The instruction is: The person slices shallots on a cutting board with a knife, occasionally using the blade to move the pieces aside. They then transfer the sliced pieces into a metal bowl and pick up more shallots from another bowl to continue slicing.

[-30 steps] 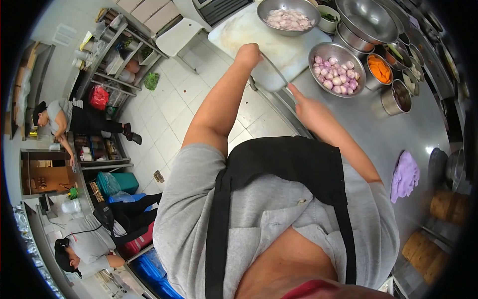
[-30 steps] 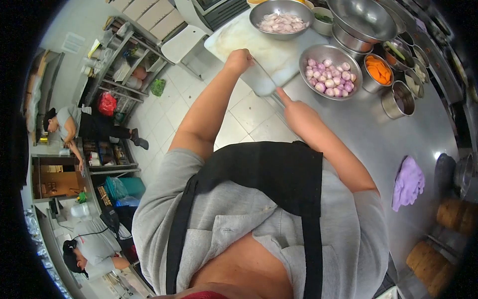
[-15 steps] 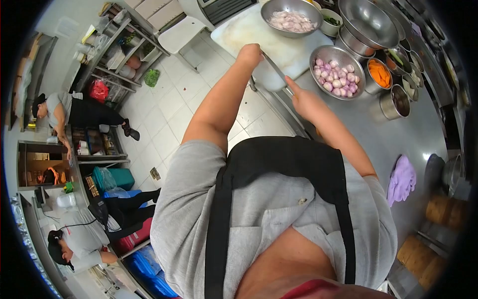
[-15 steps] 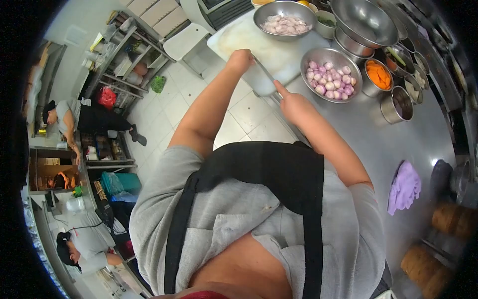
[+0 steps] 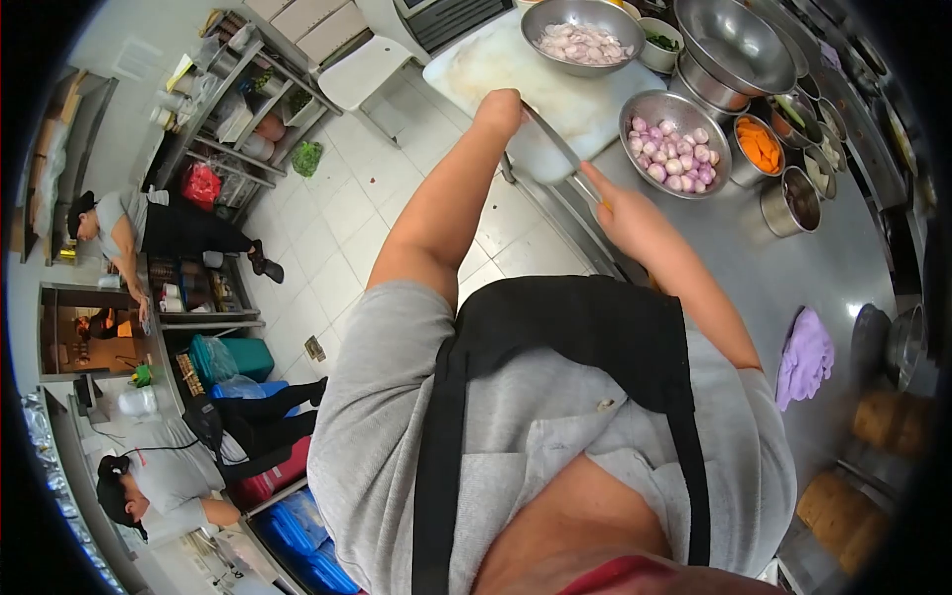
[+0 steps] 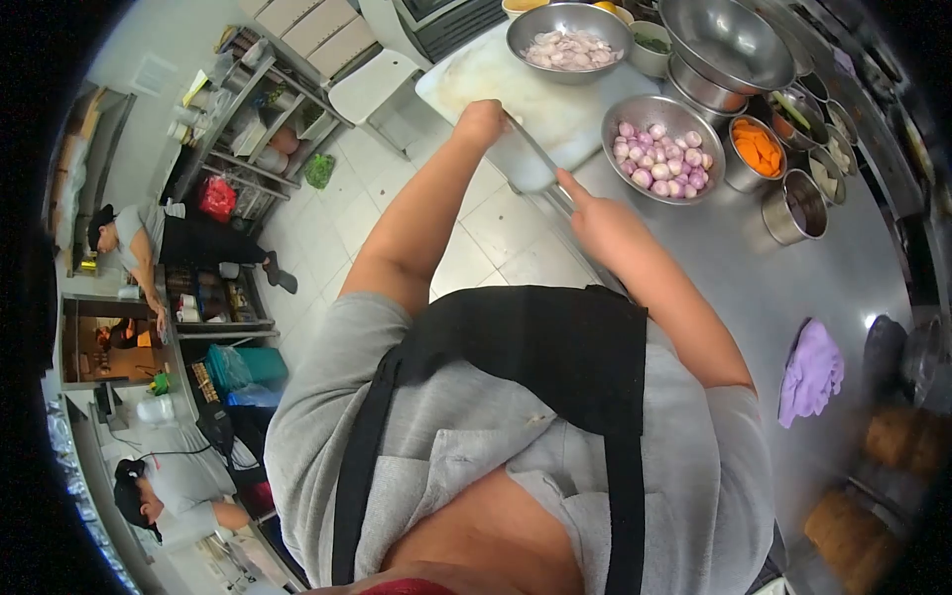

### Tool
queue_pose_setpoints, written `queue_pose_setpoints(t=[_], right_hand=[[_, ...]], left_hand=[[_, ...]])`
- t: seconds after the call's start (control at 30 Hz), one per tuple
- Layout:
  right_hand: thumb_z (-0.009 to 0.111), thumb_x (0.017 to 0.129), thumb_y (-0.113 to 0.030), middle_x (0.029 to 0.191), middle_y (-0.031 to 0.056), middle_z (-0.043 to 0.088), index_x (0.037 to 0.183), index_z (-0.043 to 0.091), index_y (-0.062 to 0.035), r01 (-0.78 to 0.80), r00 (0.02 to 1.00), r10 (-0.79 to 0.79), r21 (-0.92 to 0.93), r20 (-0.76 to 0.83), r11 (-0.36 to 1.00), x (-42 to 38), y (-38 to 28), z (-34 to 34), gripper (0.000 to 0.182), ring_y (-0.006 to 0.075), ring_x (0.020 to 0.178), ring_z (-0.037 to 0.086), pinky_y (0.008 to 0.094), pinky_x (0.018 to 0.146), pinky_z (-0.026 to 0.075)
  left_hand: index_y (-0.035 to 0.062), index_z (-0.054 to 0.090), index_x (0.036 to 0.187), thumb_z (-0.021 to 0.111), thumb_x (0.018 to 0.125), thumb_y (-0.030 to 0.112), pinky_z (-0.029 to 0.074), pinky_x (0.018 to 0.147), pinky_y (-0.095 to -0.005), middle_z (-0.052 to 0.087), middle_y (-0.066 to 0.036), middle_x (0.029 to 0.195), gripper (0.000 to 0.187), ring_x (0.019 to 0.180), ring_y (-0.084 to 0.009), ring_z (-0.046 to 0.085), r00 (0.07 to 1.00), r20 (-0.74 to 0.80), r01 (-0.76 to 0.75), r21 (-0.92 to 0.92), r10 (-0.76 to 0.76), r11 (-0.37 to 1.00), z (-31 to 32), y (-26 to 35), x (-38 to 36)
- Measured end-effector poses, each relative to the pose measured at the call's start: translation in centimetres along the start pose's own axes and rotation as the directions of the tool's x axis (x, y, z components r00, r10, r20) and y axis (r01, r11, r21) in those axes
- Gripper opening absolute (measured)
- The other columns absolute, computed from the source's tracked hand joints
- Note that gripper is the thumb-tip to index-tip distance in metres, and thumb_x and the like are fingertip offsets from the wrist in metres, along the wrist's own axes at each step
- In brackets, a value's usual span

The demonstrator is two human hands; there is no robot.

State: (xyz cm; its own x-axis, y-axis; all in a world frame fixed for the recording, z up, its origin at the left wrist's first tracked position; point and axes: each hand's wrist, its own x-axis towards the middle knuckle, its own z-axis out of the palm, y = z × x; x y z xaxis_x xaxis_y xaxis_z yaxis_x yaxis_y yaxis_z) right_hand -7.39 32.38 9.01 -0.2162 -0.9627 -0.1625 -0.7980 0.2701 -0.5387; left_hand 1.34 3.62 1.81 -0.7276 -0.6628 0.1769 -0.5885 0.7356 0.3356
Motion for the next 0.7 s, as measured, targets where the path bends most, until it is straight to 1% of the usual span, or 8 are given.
queue_pose_setpoints(t=[0.1,0.17,0.27,0.37,0.43,0.5,0.57,0.7], right_hand=[[0.046,0.086,-0.011,0.071,0.0243,0.058,0.145,0.026,-0.0248,-0.004,1.000,0.004,-0.039,-0.001,0.999,0.1,-0.1,0.8,0.063,0.0377,0.062,0.057,0.0466,0.063,0.044],[0.046,0.086,-0.011,0.071,0.0243,0.058,0.145,0.027,-0.0244,-0.011,1.000,0.010,-0.048,-0.016,0.999,1.3,0.1,1.7,0.063,0.0376,0.062,0.057,0.0466,0.063,0.044],[0.046,0.086,-0.011,0.070,0.0248,0.058,0.145,0.027,-0.0242,0.000,0.999,-0.002,-0.052,-0.039,0.999,2.4,0.1,1.9,0.063,0.0376,0.062,0.057,0.0467,0.063,0.044],[0.046,0.087,-0.012,0.070,0.0248,0.058,0.145,0.025,-0.0249,-0.025,0.999,0.025,0.023,0.022,0.999,0.6,-0.3,0.2,0.063,0.0373,0.062,0.057,0.0466,0.063,0.045],[0.045,0.087,-0.013,0.078,0.0241,0.061,0.146,0.023,-0.0233,-0.047,0.996,0.053,-0.072,0.078,0.996,-0.5,-1.1,-0.3,0.063,0.0363,0.070,0.060,0.0462,0.068,0.047],[0.045,0.087,-0.013,0.077,0.0241,0.061,0.146,0.023,-0.0233,-0.068,0.994,0.074,-0.074,0.081,0.995,0.2,-1.4,0.5,0.064,0.0363,0.070,0.060,0.0461,0.068,0.047],[0.045,0.087,-0.013,0.076,0.0241,0.061,0.146,0.023,-0.0234,-0.080,0.994,0.086,-0.080,0.073,0.994,1.4,-1.2,0.8,0.064,0.0362,0.069,0.060,0.0461,0.067,0.047],[0.047,0.087,-0.014,0.072,0.0242,0.058,0.145,0.025,-0.0234,-0.030,1.000,0.030,-0.012,0.003,0.999,1.3,-0.4,0.8,0.063,0.0360,0.065,0.059,0.0455,0.064,0.046]], left_hand=[[0.0044,0.066,0.075,0.073,0.067,0.019,0.050,0.071,-0.0396,0.066,-0.017,0.078,0.018,0.076,-0.0328,0.064,0.999,0.024,0.038,0.020,-0.039,0.999,0.2,-0.1,0.1],[0.0038,0.065,0.074,0.072,0.068,0.019,0.050,0.071,-0.0399,0.066,-0.017,0.077,0.018,0.077,-0.0332,0.064,0.998,0.043,0.050,-0.021,-0.049,0.999,-0.1,0.0,0.1],[0.0026,0.065,0.075,0.071,0.070,0.018,0.050,0.072,-0.0402,0.066,-0.017,0.077,0.018,0.077,-0.0332,0.064,1.000,0.028,0.004,-0.014,-0.003,1.000,0.0,-0.3,0.2],[0.0021,0.065,0.074,0.070,0.070,0.017,0.050,0.072,-0.0400,0.066,-0.017,0.076,0.016,0.077,-0.0323,0.064,1.000,-0.011,-0.025,0.040,0.026,0.999,0.0,-0.3,0.0],[0.0027,0.067,0.077,0.072,0.068,0.018,0.051,0.073,-0.0401,0.066,-0.018,0.079,0.018,0.079,-0.0329,0.064,0.999,0.034,0.011,0.034,-0.012,0.999,-0.3,0.1,0.2],[0.0032,0.069,0.080,0.074,0.067,0.019,0.051,0.075,-0.0403,0.066,-0.020,0.082,0.021,0.081,-0.0335,0.064,0.996,0.075,0.045,0.039,-0.047,0.998,-0.3,0.0,0.3],[0.0031,0.069,0.079,0.074,0.066,0.019,0.051,0.074,-0.0400,0.066,-0.020,0.081,0.021,0.079,-0.0340,0.064,0.996,0.078,0.055,-0.050,-0.051,0.997,-0.2,-0.3,0.5],[0.0023,0.066,0.073,0.072,0.069,0.017,0.051,0.070,-0.0396,0.066,-0.018,0.076,0.017,0.076,-0.0328,0.064,1.000,0.001,-0.026,-0.032,0.026,0.999,-0.4,-0.3,0.4]])
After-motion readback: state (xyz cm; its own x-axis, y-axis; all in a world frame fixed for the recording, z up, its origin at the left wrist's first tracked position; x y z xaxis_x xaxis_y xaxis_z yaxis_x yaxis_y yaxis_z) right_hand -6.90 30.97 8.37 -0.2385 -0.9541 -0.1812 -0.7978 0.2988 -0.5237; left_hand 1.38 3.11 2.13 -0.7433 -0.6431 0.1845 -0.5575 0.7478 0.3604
